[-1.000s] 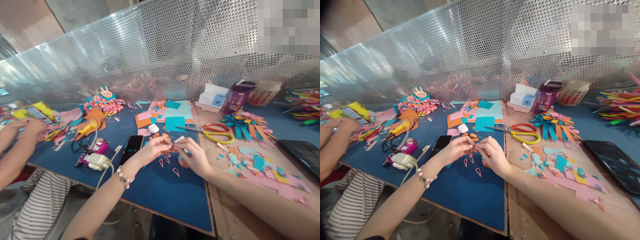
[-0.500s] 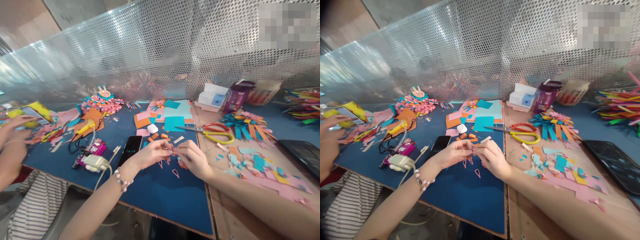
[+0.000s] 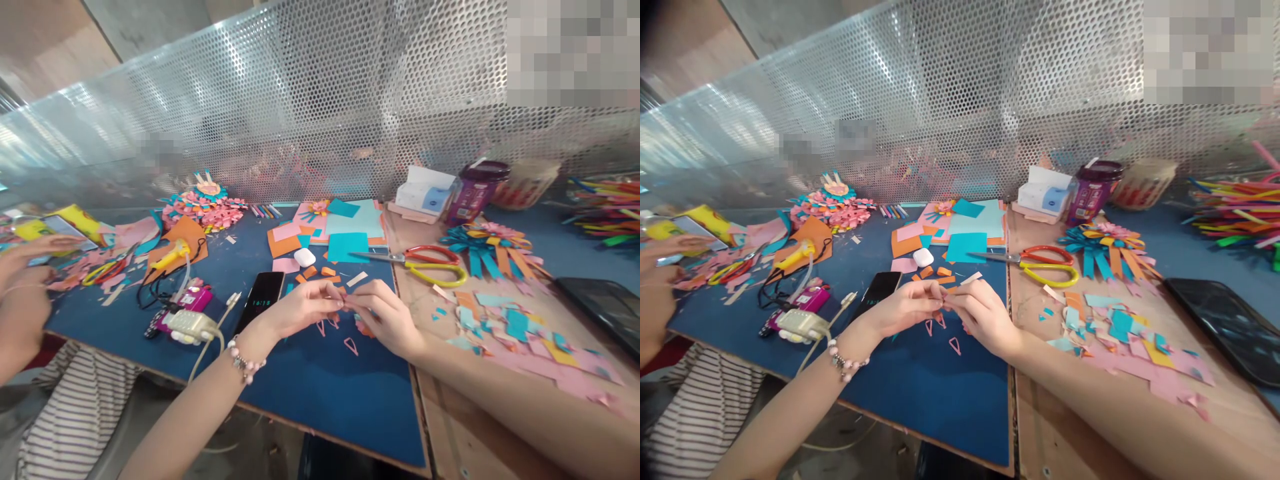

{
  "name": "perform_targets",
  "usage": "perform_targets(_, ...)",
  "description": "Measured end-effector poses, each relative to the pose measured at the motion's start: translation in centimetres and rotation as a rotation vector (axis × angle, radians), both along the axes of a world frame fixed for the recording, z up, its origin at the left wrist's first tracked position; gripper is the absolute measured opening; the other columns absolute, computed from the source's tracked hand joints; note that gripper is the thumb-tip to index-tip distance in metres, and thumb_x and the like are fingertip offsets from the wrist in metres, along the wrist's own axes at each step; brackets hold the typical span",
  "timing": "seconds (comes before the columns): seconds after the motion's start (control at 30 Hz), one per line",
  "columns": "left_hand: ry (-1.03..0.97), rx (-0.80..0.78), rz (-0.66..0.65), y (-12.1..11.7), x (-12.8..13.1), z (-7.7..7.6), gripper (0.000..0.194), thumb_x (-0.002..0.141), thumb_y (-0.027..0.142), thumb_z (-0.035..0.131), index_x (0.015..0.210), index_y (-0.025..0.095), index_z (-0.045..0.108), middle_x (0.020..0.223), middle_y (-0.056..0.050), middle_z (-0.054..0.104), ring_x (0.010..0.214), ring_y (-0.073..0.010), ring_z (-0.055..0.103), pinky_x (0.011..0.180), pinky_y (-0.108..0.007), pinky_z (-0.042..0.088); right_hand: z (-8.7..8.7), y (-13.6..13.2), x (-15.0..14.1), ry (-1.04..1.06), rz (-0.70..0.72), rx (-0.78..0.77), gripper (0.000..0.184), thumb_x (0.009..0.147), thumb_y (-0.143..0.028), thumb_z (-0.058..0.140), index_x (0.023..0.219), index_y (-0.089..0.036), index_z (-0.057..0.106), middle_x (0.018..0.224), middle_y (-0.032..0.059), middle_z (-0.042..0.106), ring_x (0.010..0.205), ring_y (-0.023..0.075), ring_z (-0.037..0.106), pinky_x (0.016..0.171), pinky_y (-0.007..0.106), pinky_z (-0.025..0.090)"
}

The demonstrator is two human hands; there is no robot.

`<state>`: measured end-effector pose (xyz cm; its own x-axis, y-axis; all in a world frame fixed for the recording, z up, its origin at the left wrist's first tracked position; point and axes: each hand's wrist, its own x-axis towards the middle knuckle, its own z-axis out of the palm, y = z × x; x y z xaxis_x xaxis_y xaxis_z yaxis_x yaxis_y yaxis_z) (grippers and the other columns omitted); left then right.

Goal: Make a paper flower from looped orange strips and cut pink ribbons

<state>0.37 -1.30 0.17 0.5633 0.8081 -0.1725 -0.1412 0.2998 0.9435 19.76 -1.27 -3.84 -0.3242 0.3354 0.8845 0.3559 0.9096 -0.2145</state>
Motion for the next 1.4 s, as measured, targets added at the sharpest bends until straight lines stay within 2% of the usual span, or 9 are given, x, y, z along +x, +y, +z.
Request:
perform_targets(0.2, 0.053, 0.031, 0.011, -0.1, 0.02, 0.13, 0.017, 0.075, 0.021, 0.073, 0.077, 0.013, 0.058, 0.089, -0.005, 0.062, 0.073, -0.011, 0.058, 0.069, -0.027, 0.043, 0.18, -0.05, -0.01, -0.013, -0.001, 0.004, 0.02, 0.088, -0.011, 0.056, 0.104, -0.022, 0.059, 0.086, 0.0057, 0.066, 0.081, 0.0177, 0.064, 0.068, 0.033, 0.053)
perform_targets(0.43, -0.034, -0.022, -0.002, 0.25, 0.1, 0.06, 0.015, 0.079, 0.024, 0.069, 0.082, 0.011, 0.063, 0.083, -0.006, 0.063, 0.084, -0.016, 0.062, 0.072, -0.028, 0.046, 0.17, -0.09, -0.1, -0.003, 0.011, -0.018, 0.021, 0.087, -0.008, 0.056, 0.104, -0.021, 0.058, 0.089, 0.0064, 0.065, 0.082, 0.0167, 0.062, 0.069, 0.032, 0.053)
perform_targets(0.67, -0.012, 0.003, -0.009, 0.32, -0.06, 0.05, 0.014, 0.078, 0.02, 0.07, 0.086, 0.011, 0.063, 0.085, -0.007, 0.064, 0.086, -0.0165, 0.062, 0.073, -0.028, 0.046, 0.35, -0.2, -0.13, -0.001, 0.016, -0.048, 0.021, 0.088, -0.01, 0.055, 0.104, -0.023, 0.059, 0.091, 0.0057, 0.066, 0.083, 0.0168, 0.063, 0.071, 0.032, 0.054)
perform_targets(1.17, -0.053, -0.124, -0.019, 0.56, -0.23, -0.18, 0.013, 0.075, 0.015, 0.072, 0.079, 0.011, 0.06, 0.085, -0.008, 0.066, 0.081, -0.0154, 0.065, 0.075, -0.029, 0.048, 0.53, -0.24, -0.14, -0.04, 0.009, -0.008, 0.02, 0.088, -0.01, 0.055, 0.102, -0.022, 0.06, 0.087, 0.0057, 0.067, 0.081, 0.0175, 0.064, 0.069, 0.033, 0.052)
perform_targets(1.4, -0.015, -0.104, 0.004, 0.7, -0.38, -0.55, 0.014, 0.074, 0.015, 0.073, 0.082, 0.009, 0.063, 0.086, -0.008, 0.066, 0.087, -0.0171, 0.065, 0.077, -0.03, 0.048, 0.1, 0.06, -0.14, -0.045, 0.002, -0.006, 0.018, 0.088, -0.012, 0.054, 0.101, -0.023, 0.061, 0.083, 0.0049, 0.067, 0.079, 0.0176, 0.063, 0.066, 0.032, 0.05)
